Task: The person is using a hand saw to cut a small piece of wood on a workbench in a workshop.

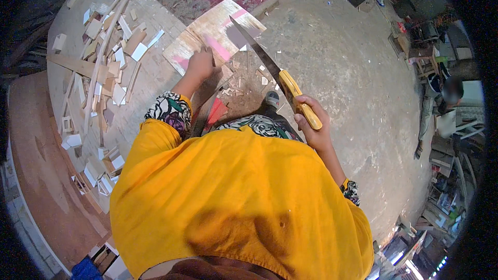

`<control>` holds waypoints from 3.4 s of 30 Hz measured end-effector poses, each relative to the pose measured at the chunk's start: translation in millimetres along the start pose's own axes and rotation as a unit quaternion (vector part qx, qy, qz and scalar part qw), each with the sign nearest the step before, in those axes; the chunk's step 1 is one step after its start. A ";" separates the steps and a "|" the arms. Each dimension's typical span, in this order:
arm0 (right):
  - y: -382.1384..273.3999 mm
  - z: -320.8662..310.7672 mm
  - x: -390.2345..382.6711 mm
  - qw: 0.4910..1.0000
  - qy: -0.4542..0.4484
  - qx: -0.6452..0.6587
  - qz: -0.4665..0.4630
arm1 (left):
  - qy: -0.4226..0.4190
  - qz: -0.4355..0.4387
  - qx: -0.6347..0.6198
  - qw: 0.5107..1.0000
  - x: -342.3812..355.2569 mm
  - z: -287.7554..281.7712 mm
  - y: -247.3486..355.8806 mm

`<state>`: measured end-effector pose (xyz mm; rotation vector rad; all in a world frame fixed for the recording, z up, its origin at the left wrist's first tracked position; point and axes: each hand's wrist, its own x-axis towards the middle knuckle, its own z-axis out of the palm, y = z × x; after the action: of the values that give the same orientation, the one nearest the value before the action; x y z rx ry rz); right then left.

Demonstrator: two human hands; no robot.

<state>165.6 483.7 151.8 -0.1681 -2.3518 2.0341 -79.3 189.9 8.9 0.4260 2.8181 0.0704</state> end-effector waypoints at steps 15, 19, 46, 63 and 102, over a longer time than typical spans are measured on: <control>1.6 2.0 7.2 0.999 -0.046 -0.014 -0.005 | 0.046 -0.305 -0.143 0.940 -26.8 7.5 -51.4; 4.3 5.1 11.2 0.998 -0.050 -0.020 -0.014 | 0.045 -0.352 -0.189 0.915 -26.8 -22.1 -31.5; 40.4 30.4 36.0 0.990 -0.118 -0.060 -0.052 | 0.097 -0.448 -0.431 0.777 -9.1 -5.2 -54.7; 27.9 28.6 45.3 0.981 -0.178 -0.040 -0.059 | 0.394 -0.210 -0.737 0.508 -89.5 15.8 -121.7; 104.5 24.4 9.8 0.995 -0.052 0.034 0.080 | 0.383 -0.218 -0.787 0.431 -178.3 77.1 -100.3</control>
<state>160.3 475.4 44.6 -0.2640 -2.3969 2.2439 77.8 41.7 -24.7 -0.9801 1.7602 2.8918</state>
